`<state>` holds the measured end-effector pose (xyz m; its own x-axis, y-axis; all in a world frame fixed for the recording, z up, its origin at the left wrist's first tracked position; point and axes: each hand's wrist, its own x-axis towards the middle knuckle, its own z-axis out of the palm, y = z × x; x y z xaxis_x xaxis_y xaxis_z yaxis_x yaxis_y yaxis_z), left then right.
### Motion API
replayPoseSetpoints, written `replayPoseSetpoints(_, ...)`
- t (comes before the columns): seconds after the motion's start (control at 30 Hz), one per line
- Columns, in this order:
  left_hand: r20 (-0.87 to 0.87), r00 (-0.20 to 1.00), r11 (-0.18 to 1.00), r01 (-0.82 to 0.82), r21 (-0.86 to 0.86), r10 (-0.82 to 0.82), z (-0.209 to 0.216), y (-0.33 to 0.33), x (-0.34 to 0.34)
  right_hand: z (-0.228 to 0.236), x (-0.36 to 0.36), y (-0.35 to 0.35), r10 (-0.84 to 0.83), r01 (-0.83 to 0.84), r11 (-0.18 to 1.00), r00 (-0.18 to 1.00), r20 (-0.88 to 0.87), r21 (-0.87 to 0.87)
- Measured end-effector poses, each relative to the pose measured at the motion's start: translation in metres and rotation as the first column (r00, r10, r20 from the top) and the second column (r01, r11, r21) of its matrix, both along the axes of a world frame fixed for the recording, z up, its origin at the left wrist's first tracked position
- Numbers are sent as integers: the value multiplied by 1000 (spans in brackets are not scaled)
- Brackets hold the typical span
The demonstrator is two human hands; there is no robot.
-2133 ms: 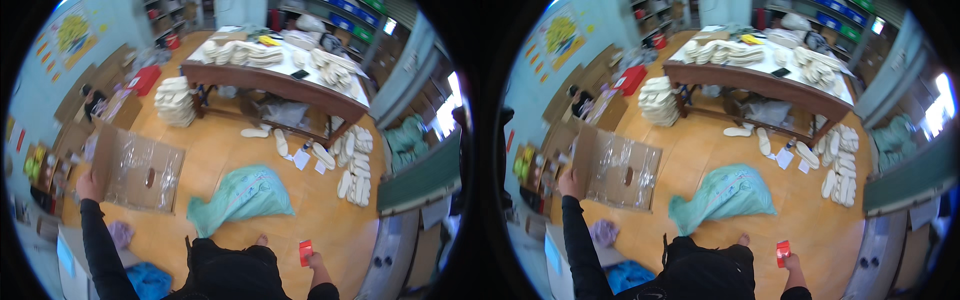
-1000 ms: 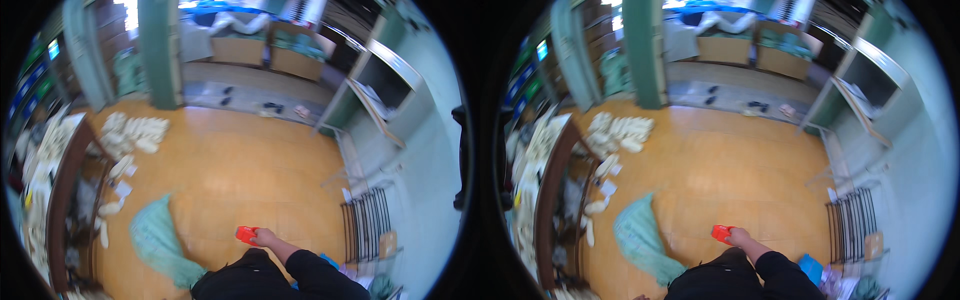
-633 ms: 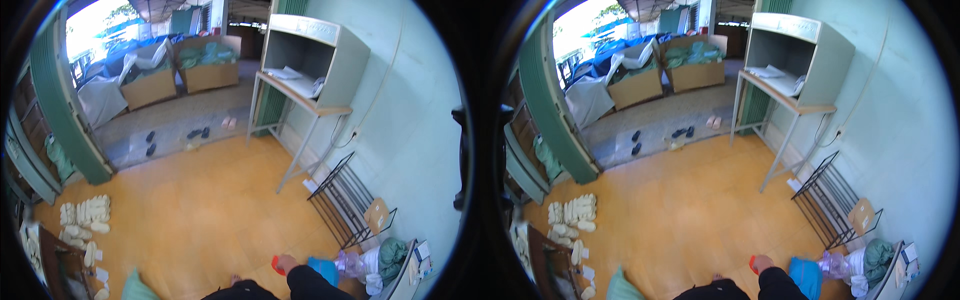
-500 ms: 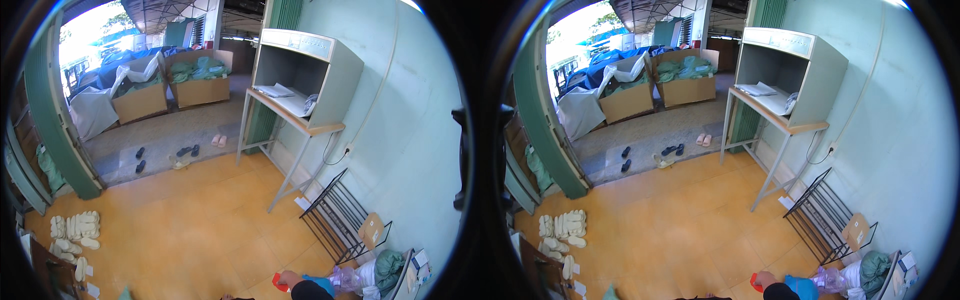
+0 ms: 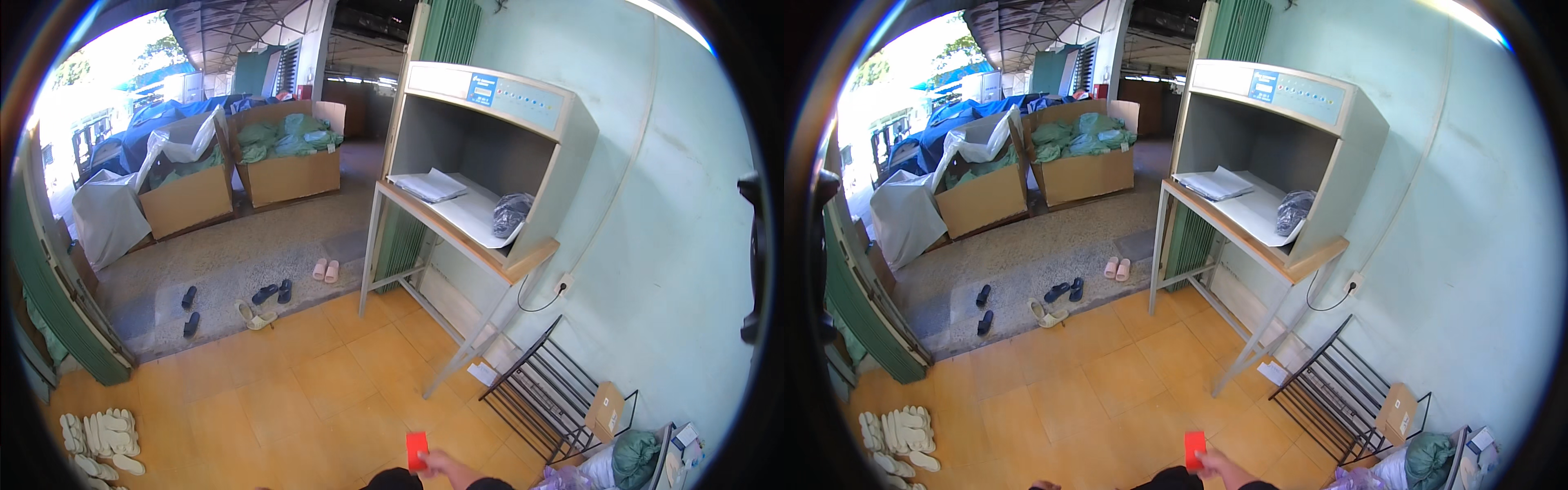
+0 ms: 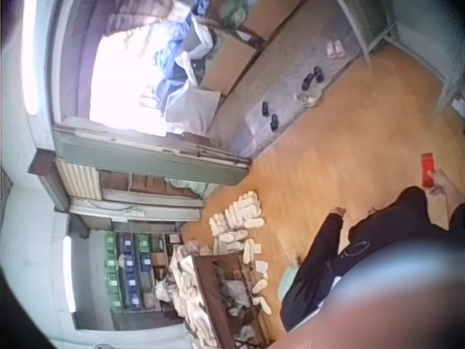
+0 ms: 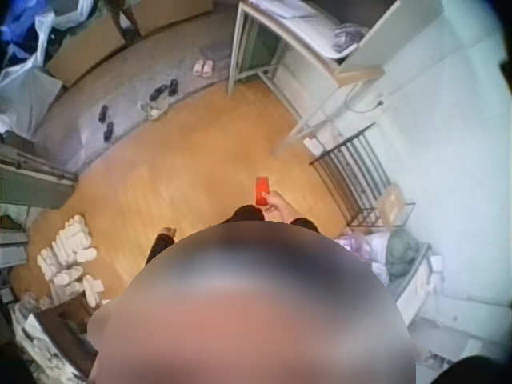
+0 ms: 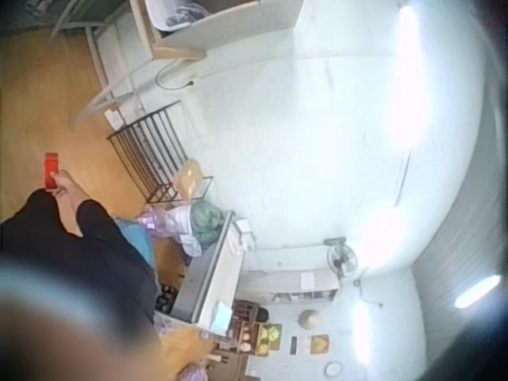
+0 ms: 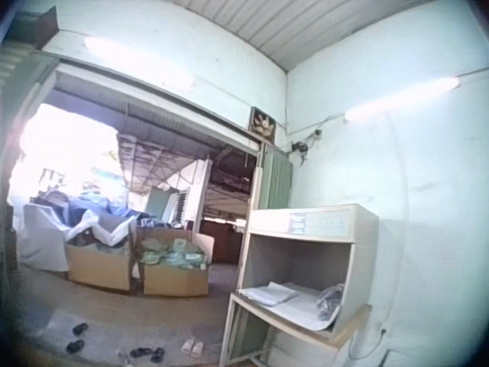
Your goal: The person assembles a cardboard box, seals it with tape, and then packs white slippers into a plastic bag. The person places the bag of slippers into the box and closes the flaps.
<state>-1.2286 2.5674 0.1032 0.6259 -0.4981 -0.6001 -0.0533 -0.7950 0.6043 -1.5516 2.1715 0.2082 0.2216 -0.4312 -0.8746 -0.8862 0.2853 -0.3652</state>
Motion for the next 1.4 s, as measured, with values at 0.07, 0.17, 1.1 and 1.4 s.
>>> replayPoseSetpoints(0.07, 46, 998, 999, -31, -44, 33, 10, -29, 32, 13, 62, -60, -193, 177, 981, 880, 434, 78)
replayPoseSetpoints(0.17, 88, 986, 985, -133, -109, 143, 14, -64, 69, 83, 150, -183, -262, 357, 932, 534, 804, 66)
replayPoseSetpoints(1.1, 207, 309, 232, -917, 325, 929, 1, 266, -29, -66, 610, 109, 944, -935, 331, 329, 39, -124)
replayPoseSetpoints(1.4, 72, -115, -127, -972, 195, 991, -9, 334, 33, -77, 864, 339, 964, -940, 236, 195, 182, -244)
